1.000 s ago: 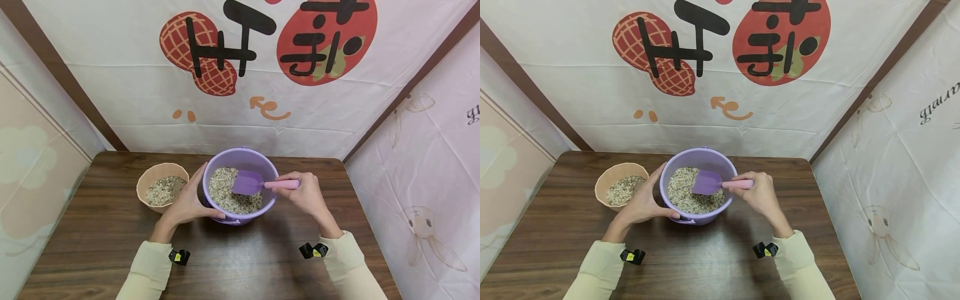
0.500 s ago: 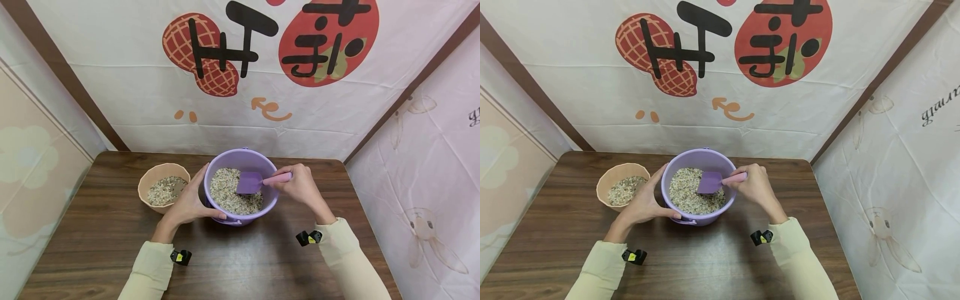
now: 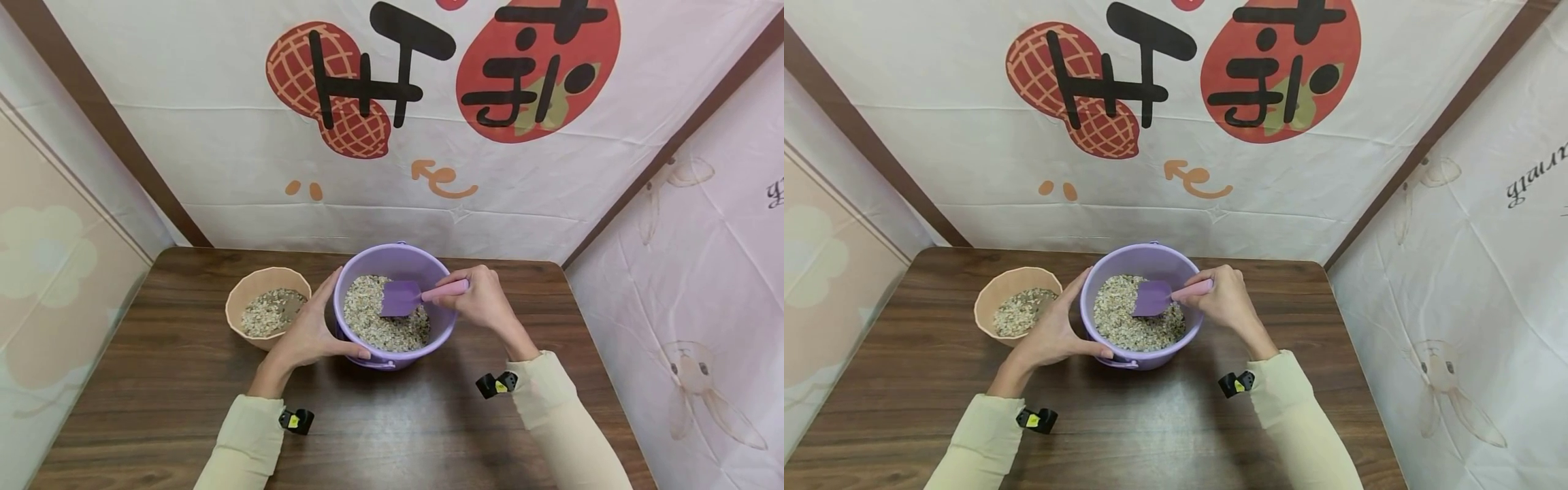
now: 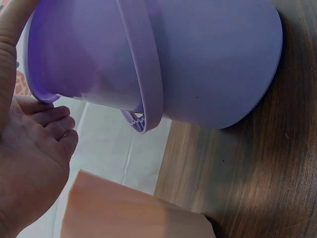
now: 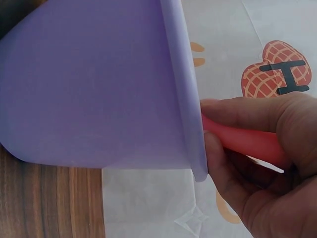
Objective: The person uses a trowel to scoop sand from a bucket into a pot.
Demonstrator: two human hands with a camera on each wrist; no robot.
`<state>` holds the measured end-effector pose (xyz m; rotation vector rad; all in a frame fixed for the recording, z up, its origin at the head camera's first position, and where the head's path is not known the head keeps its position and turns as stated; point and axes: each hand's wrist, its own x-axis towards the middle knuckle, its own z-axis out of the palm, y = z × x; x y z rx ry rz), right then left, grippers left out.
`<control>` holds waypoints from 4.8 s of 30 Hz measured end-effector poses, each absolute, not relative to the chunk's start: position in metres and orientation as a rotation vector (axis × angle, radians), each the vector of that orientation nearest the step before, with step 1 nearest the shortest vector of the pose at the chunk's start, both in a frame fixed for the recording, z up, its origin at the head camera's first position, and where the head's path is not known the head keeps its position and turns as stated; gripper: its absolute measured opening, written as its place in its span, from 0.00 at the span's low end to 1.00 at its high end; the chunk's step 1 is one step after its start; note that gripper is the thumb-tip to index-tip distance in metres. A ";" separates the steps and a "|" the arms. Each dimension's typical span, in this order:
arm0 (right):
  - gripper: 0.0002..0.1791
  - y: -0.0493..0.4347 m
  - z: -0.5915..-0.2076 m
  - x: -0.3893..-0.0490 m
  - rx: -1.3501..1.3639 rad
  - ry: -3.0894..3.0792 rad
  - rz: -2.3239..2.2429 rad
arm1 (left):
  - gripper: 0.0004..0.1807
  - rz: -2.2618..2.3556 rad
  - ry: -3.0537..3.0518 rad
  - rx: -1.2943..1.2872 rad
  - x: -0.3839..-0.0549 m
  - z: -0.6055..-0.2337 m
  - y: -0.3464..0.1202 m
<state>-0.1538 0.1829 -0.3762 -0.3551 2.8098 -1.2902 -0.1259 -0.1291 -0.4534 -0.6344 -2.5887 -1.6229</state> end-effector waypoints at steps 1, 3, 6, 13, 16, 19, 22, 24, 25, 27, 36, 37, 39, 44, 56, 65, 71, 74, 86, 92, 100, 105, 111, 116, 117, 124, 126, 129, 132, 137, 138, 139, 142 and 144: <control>0.09 0.183 -0.376 -0.154 -0.361 2.796 -1.295 | 0.81 -1.621 -2.589 -0.634 -0.126 -0.453 -0.129; 0.10 0.183 -0.376 -0.154 -0.375 2.779 -1.293 | 0.81 -1.618 -2.592 -0.631 -0.126 -0.453 -0.129; 0.10 0.183 -0.376 -0.154 -0.402 2.757 -1.295 | 0.81 -1.619 -2.593 -0.630 -0.126 -0.453 -0.128; 0.11 0.179 -0.381 -0.155 -0.391 2.753 -1.361 | 0.81 -1.629 -2.599 -0.610 -0.126 -0.453 -0.128; 0.12 0.175 -0.382 -0.156 -0.390 2.761 -1.380 | 0.81 -1.625 -2.602 -0.612 -0.126 -0.452 -0.128; 0.12 0.173 -0.383 -0.157 -0.390 2.750 -1.394 | 0.81 -1.630 -2.598 -0.620 -0.126 -0.452 -0.128; 0.11 0.172 -0.384 -0.156 -0.404 2.739 -1.392 | 0.81 -1.641 -2.590 -0.628 -0.126 -0.452 -0.128; 0.11 0.172 -0.385 -0.156 -0.420 2.732 -1.388 | 0.81 -1.646 -2.586 -0.632 -0.126 -0.452 -0.128; 0.11 0.172 -0.385 -0.155 -0.431 2.734 -1.387 | 0.81 -1.649 -2.585 -0.633 -0.127 -0.452 -0.128; 0.11 0.171 -0.387 -0.155 -0.441 2.721 -1.406 | 0.81 -1.657 -2.582 -0.627 -0.127 -0.452 -0.127; 0.09 0.168 -0.393 -0.152 -0.478 2.575 -1.548 | 0.81 -1.652 -2.584 -0.623 -0.127 -0.451 -0.128; 0.09 0.167 -0.393 -0.152 -0.483 2.569 -1.556 | 0.81 -1.650 -2.584 -0.623 -0.126 -0.451 -0.128; 0.09 0.166 -0.394 -0.151 -0.470 2.572 -1.569 | 0.81 -1.650 -2.585 -0.622 -0.126 -0.451 -0.128; 0.10 0.165 -0.396 -0.149 -0.444 2.609 -1.586 | 0.81 -1.651 -2.580 -0.628 -0.127 -0.452 -0.128; 0.12 0.169 -0.400 -0.135 -0.370 2.617 -1.685 | 0.80 -1.643 -2.586 -0.618 -0.126 -0.452 -0.128; 0.15 0.175 -0.400 -0.124 -0.292 2.552 -1.831 | 0.80 -1.638 -2.586 -0.621 -0.125 -0.452 -0.128; 0.16 0.181 -0.400 -0.118 -0.260 2.513 -1.924 | 0.80 -1.632 -2.599 -0.603 -0.124 -0.452 -0.128; 0.17 0.184 -0.398 -0.115 -0.253 2.500 -1.972 | 0.81 -1.631 -2.605 -0.593 -0.124 -0.452 -0.128; 0.16 0.192 -0.384 -0.107 -0.275 2.499 -2.079 | 0.81 -1.627 -2.603 -0.592 -0.124 -0.453 -0.128; 0.17 0.195 -0.382 -0.103 -0.253 2.447 -2.110 | 0.81 -1.632 -2.603 -0.596 -0.124 -0.451 -0.128; 0.17 0.198 -0.385 -0.102 -0.226 2.452 -2.095 | 0.81 -1.612 -2.628 -0.581 -0.123 -0.450 -0.128; 0.18 0.198 -0.388 -0.102 -0.234 2.460 -2.089 | 0.83 -1.585 -2.676 -0.541 -0.120 -0.446 -0.131; 0.18 0.199 -0.390 -0.102 -0.228 2.463 -2.089 | 0.82 -1.519 -2.742 -0.439 -0.117 -0.440 -0.145; 0.18 0.199 -0.390 -0.103 -0.214 2.456 -2.096 | 0.79 -1.479 -2.731 -0.370 -0.113 -0.437 -0.166; 0.18 0.199 -0.389 -0.103 -0.213 2.454 -2.098 | 0.78 -1.457 -2.731 -0.346 -0.112 -0.437 -0.171; 0.18 0.198 -0.389 -0.103 -0.211 2.452 -2.098 | 0.74 -1.429 -2.657 -0.143 -0.105 -0.436 -0.208; 0.18 0.198 -0.389 -0.102 -0.216 2.455 -2.096 | 0.73 -1.365 -2.643 -0.088 -0.103 -0.438 -0.218; 0.18 0.198 -0.389 -0.102 -0.219 2.459 -2.092 | 0.73 -1.305 -2.643 -0.006 -0.099 -0.441 -0.230; 0.18 0.198 -0.389 -0.102 -0.219 2.460 -2.089 | 0.73 -1.285 -2.635 0.044 -0.096 -0.448 -0.239; 0.18 0.199 -0.390 -0.102 -0.219 2.454 -2.093 | 0.73 -1.310 -2.635 0.073 -0.093 -0.465 -0.247; 0.18 0.199 -0.390 -0.102 -0.221 2.451 -2.095 | 0.73 -1.314 -2.637 0.076 -0.093 -0.468 -0.248; 0.18 0.199 -0.390 -0.102 -0.223 2.449 -2.095 | 0.74 -1.320 -2.638 0.081 -0.094 -0.470 -0.249; 0.18 0.199 -0.391 -0.102 -0.225 2.449 -2.095 | 0.74 -1.341 -2.641 0.086 -0.095 -0.478 -0.250; 0.18 0.199 -0.391 -0.103 -0.224 2.452 -2.096 | 0.75 -1.365 -2.638 0.091 -0.095 -0.483 -0.251</control>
